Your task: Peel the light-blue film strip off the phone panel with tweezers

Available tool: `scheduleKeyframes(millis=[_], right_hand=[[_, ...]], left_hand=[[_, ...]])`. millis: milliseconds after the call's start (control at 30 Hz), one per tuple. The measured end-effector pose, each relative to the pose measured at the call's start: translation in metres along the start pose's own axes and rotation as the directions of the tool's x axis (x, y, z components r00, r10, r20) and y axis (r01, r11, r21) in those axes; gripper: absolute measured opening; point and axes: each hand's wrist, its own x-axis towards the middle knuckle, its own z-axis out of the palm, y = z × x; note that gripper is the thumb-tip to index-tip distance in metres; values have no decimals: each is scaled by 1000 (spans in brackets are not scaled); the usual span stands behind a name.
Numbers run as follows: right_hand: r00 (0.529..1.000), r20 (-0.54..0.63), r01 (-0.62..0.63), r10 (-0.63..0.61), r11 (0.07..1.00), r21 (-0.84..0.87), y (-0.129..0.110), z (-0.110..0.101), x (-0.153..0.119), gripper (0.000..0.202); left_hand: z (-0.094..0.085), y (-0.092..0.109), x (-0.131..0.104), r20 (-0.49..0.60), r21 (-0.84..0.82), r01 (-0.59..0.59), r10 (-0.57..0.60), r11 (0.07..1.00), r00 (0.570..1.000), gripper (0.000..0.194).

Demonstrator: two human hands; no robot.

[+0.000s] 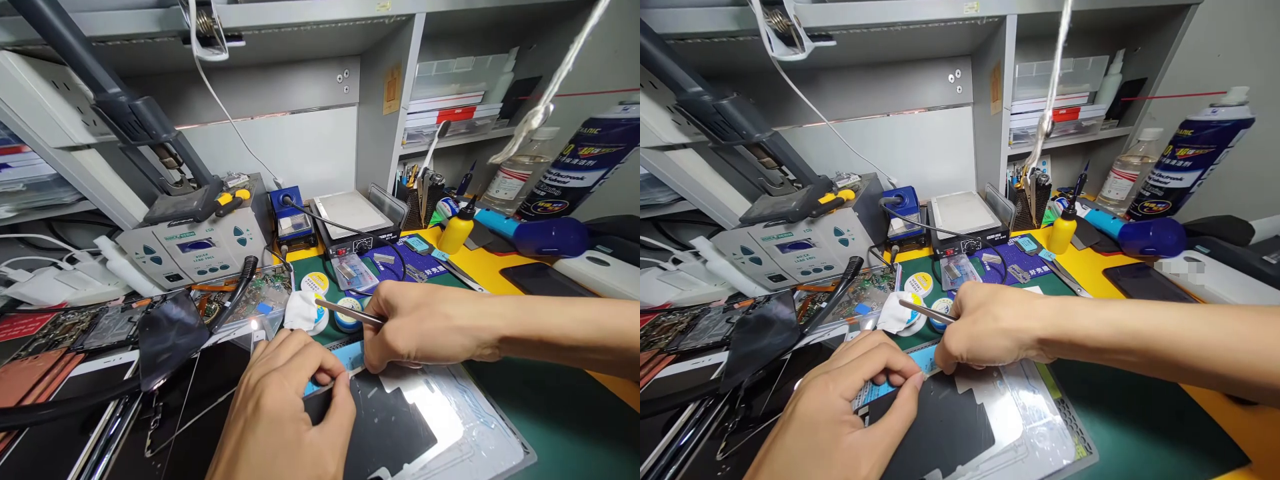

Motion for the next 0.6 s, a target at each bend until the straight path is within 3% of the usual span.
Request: scheduleKeyframes(millis=[600], right_hand=[[999, -4, -53, 53, 983, -174, -7, -1, -3, 11]], left_hand=[[3, -1, 4, -14, 56, -21, 22, 998, 1000, 15]])
